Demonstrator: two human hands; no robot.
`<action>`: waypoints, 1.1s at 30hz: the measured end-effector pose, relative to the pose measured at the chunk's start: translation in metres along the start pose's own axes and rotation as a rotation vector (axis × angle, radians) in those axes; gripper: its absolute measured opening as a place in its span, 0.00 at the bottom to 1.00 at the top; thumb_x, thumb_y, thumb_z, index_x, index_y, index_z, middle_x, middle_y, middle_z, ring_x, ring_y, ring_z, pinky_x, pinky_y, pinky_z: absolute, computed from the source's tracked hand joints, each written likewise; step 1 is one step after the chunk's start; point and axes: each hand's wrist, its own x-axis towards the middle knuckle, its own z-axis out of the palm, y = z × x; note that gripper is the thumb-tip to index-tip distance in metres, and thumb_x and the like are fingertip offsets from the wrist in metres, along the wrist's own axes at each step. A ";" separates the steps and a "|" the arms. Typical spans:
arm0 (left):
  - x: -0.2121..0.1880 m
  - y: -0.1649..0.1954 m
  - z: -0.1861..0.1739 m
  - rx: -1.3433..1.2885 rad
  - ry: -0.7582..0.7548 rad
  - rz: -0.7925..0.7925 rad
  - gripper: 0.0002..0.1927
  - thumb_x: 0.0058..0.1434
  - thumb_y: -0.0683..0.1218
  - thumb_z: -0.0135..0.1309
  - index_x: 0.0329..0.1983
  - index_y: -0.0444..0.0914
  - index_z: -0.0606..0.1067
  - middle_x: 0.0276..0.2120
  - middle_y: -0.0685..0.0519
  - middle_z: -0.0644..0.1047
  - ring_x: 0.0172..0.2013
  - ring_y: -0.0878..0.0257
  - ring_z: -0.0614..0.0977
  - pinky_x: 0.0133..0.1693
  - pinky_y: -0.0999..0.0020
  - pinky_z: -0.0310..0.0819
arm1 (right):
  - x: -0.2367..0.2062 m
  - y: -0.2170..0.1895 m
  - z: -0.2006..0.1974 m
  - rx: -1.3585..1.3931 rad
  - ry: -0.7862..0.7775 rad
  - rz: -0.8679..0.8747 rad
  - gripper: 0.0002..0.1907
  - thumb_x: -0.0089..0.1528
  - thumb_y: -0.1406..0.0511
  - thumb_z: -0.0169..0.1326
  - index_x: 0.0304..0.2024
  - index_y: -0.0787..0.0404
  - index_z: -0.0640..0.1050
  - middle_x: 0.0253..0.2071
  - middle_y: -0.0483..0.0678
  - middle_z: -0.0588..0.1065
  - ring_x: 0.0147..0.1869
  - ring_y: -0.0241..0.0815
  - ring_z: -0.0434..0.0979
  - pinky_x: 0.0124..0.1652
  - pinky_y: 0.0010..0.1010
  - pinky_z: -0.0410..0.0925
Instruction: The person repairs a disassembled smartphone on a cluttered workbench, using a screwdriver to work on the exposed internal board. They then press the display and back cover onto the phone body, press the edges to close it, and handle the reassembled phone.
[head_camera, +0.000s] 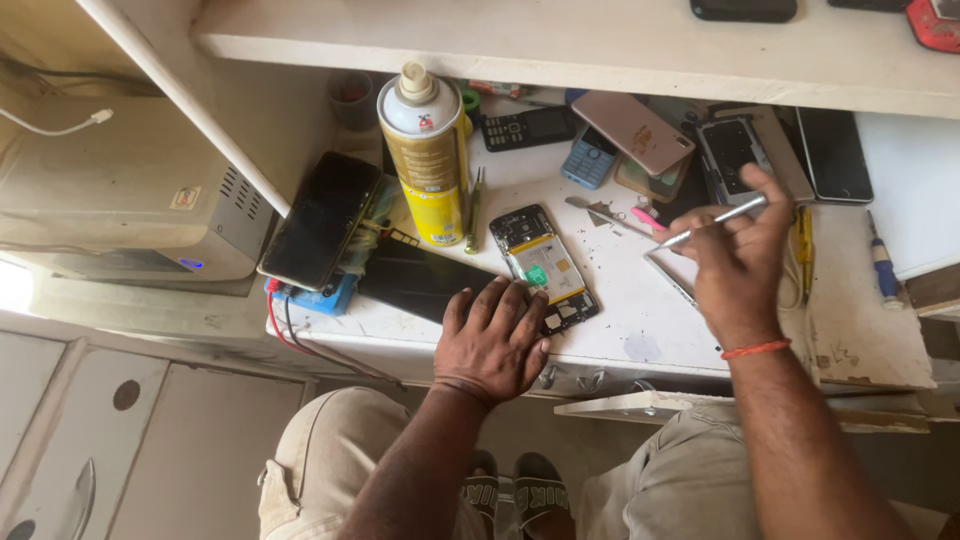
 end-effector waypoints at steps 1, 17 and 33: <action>0.000 0.000 -0.001 -0.004 0.013 0.001 0.29 0.64 0.62 0.49 0.65 0.46 0.72 0.61 0.51 0.73 0.63 0.54 0.72 0.60 0.42 0.61 | 0.002 0.004 0.003 -0.005 -0.036 -0.018 0.30 0.72 0.74 0.46 0.73 0.61 0.50 0.46 0.59 0.74 0.48 0.47 0.82 0.53 0.46 0.80; 0.003 0.001 -0.006 -0.037 0.065 0.008 0.25 0.64 0.60 0.50 0.59 0.43 0.74 0.59 0.50 0.74 0.62 0.52 0.73 0.60 0.42 0.62 | -0.006 0.002 0.031 -0.675 -0.111 -0.090 0.13 0.68 0.69 0.51 0.54 0.64 0.72 0.35 0.52 0.72 0.34 0.42 0.72 0.37 0.37 0.71; 0.018 0.001 -0.034 -0.275 -0.106 -0.079 0.25 0.62 0.57 0.54 0.60 0.43 0.73 0.60 0.48 0.74 0.63 0.50 0.71 0.62 0.45 0.59 | -0.009 0.005 0.040 -0.891 -0.299 -0.200 0.08 0.59 0.63 0.59 0.37 0.60 0.81 0.38 0.53 0.78 0.44 0.56 0.79 0.43 0.44 0.71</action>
